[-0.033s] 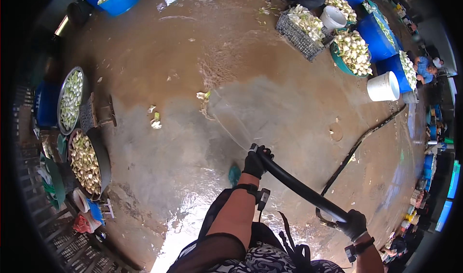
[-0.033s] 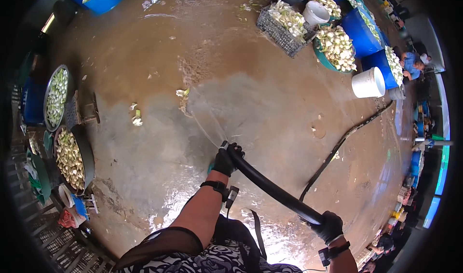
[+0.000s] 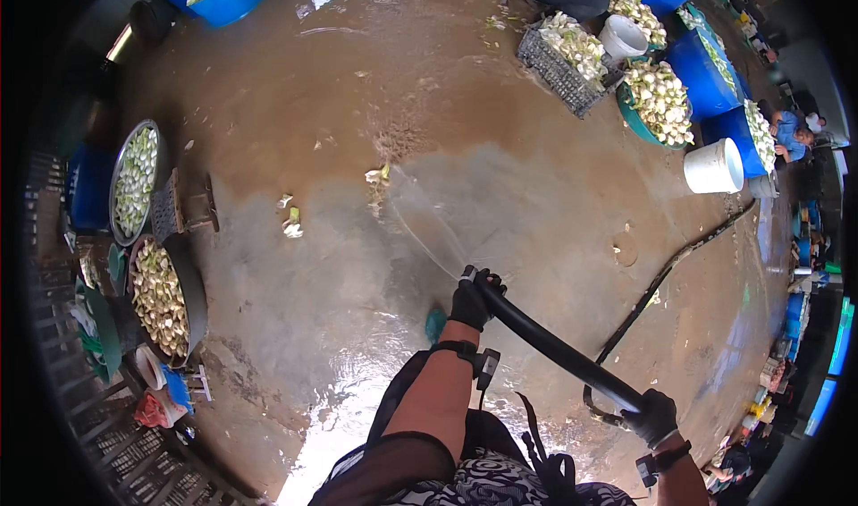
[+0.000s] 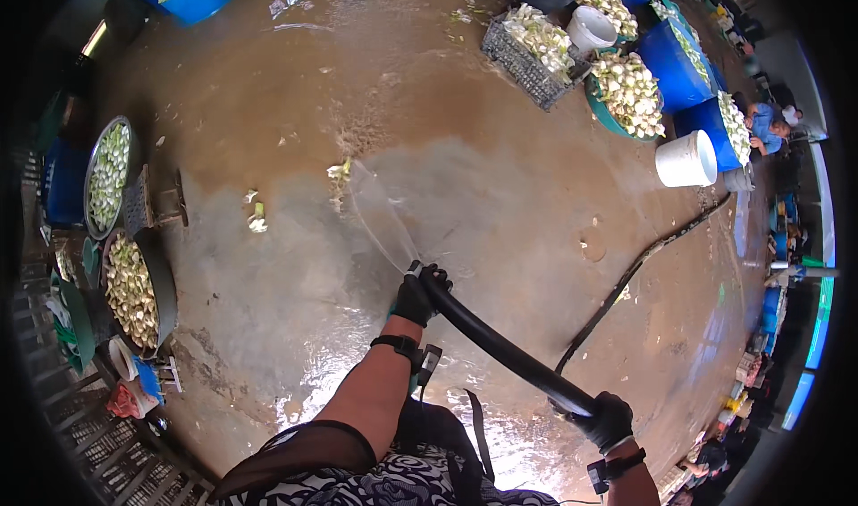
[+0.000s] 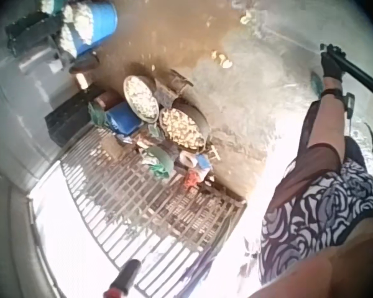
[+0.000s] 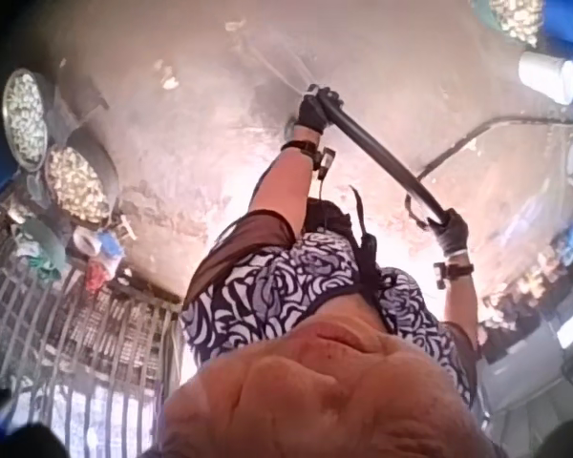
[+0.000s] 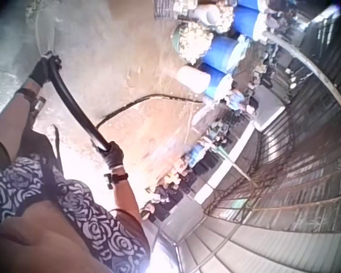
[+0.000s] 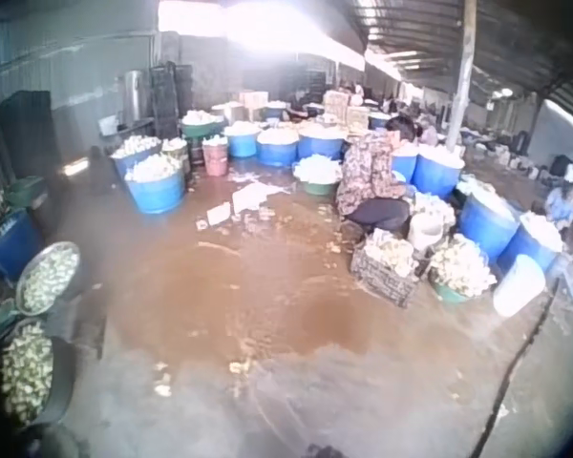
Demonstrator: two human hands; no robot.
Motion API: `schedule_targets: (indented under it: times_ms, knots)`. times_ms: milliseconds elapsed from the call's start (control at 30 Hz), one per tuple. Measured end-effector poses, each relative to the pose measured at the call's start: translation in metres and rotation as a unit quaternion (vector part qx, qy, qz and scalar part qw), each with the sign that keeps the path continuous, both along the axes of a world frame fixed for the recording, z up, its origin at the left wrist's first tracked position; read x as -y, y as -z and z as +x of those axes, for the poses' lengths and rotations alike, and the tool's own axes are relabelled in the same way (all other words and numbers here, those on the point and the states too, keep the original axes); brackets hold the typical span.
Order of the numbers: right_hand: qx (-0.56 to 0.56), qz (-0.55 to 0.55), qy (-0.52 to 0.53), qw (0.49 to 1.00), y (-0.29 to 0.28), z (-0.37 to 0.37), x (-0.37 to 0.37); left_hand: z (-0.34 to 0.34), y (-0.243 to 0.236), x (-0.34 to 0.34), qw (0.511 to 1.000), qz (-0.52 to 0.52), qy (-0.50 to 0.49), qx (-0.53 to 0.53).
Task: The recorder uses a high-pressure water hose to wash the floor and large containers in a vegetable processing facility.
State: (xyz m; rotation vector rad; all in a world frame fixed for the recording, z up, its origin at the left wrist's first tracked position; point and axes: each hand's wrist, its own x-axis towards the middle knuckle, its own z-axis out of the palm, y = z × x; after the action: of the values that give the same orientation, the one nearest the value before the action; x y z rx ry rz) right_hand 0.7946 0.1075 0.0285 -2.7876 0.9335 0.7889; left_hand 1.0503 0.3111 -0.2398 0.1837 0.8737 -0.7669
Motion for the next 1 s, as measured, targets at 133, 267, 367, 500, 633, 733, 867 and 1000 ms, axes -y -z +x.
schedule_targets:
  times_ms: [133,267,367,500,633,733,867,1000]
  knots:
    - [0.034,0.015,-0.025,0.999,0.03,0.023,0.0,0.039,-0.003,-0.018,0.999,0.043,-0.019,0.017]
    - [0.064,0.043,-0.004,0.997,0.059,0.04,-0.006,0.065,-0.011,-0.038,0.994,0.066,-0.041,0.08]
    - [0.114,0.083,-0.006,0.99,0.08,0.061,-0.006,0.084,-0.017,-0.054,0.99,0.078,-0.07,0.096]
    - [0.124,0.099,-0.039,0.986,0.097,0.076,0.003,0.091,-0.018,-0.073,0.985,0.069,-0.108,0.111]
    - [0.106,0.098,-0.06,0.988,0.101,0.086,0.023,0.083,-0.017,-0.071,0.983,0.039,-0.155,0.094]
    - [0.119,0.11,-0.06,0.985,0.099,0.076,0.041,0.063,-0.017,-0.056,0.984,0.053,-0.166,0.046]
    - [0.094,0.137,-0.036,0.985,0.092,0.078,0.041,0.043,0.006,-0.051,0.984,0.048,-0.166,0.031]
    - [0.032,0.148,-0.068,0.986,0.108,0.075,0.038,0.042,0.02,-0.064,0.985,0.055,-0.164,0.021]
